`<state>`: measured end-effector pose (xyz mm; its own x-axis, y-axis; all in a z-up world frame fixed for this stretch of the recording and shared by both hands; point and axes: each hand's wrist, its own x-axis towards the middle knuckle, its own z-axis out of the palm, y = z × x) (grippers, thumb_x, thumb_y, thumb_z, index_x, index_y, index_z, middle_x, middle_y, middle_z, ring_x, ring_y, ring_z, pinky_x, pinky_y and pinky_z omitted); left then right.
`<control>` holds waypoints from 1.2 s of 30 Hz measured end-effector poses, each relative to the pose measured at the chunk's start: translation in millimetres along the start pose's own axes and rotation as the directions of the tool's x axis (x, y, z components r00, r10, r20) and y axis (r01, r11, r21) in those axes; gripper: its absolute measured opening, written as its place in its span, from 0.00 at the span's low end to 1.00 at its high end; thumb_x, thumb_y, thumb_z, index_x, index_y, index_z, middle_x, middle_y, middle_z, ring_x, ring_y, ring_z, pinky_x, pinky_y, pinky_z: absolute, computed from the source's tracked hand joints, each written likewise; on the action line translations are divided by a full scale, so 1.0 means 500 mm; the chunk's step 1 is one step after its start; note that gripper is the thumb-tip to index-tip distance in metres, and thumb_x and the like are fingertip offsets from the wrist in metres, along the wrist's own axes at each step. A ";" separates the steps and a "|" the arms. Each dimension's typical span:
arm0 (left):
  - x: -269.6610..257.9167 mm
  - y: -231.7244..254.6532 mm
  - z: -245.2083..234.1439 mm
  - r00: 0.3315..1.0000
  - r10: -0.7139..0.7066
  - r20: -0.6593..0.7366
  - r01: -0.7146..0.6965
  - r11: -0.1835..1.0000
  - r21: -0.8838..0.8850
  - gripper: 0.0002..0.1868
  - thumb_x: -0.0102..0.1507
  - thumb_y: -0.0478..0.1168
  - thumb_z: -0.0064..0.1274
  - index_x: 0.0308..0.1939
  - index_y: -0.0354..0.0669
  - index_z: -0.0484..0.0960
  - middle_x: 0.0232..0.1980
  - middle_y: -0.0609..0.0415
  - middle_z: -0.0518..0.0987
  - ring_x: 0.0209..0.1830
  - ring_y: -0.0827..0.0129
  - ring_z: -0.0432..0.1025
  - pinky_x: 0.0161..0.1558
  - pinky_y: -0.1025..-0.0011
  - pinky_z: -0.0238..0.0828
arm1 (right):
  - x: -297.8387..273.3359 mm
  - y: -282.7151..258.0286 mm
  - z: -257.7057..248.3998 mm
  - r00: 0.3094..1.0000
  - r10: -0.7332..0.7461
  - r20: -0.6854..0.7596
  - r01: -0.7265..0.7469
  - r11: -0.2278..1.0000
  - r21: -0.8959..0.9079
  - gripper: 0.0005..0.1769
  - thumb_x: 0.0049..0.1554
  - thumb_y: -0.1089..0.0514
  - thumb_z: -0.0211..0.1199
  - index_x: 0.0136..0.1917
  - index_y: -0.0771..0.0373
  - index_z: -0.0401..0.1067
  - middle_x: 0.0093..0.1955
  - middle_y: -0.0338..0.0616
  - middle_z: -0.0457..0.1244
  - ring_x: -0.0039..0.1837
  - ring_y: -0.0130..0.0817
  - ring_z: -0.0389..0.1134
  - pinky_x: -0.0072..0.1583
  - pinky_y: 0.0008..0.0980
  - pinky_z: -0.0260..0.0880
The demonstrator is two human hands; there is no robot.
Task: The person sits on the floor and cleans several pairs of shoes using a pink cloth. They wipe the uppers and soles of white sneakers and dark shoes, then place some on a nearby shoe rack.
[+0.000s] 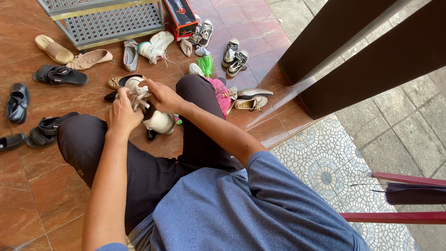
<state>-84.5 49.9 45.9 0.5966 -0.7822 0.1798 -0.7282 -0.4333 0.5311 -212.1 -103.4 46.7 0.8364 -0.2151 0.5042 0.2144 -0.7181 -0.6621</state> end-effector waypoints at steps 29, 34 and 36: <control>-0.024 -0.029 0.022 0.895 0.261 -0.360 -0.273 0.962 0.019 0.03 0.62 0.30 0.57 0.40 0.37 0.82 0.43 0.41 0.78 0.40 0.41 0.75 0.42 0.50 0.72 | -0.016 0.015 0.026 0.981 0.165 -0.104 -0.184 0.961 -0.204 0.16 0.62 0.45 0.63 0.46 0.60 0.74 0.36 0.52 0.69 0.41 0.54 0.71 0.42 0.48 0.68; -0.020 -0.021 0.028 0.883 0.208 -0.422 -0.245 0.969 -0.035 0.07 0.57 0.30 0.57 0.39 0.36 0.81 0.44 0.42 0.79 0.40 0.41 0.75 0.41 0.51 0.73 | -0.029 0.007 0.029 0.951 0.298 0.084 -0.295 0.955 -0.042 0.34 0.56 0.41 0.70 0.55 0.74 0.62 0.31 0.57 0.67 0.33 0.44 0.71 0.37 0.44 0.71; -0.017 -0.010 0.039 0.882 0.198 -0.429 -0.243 0.968 -0.053 0.08 0.57 0.30 0.58 0.40 0.36 0.81 0.43 0.41 0.78 0.39 0.41 0.75 0.40 0.51 0.73 | -0.033 0.010 0.043 0.832 0.462 0.307 -0.470 0.881 -0.052 0.27 0.58 0.44 0.66 0.53 0.71 0.66 0.31 0.55 0.67 0.30 0.40 0.70 0.33 0.41 0.72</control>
<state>-92.4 50.1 25.6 0.5262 -0.5834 0.6186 -0.8326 -0.2056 0.5144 -214.2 -89.1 23.2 0.9499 -0.3075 -0.0564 -0.2303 -0.5664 -0.7913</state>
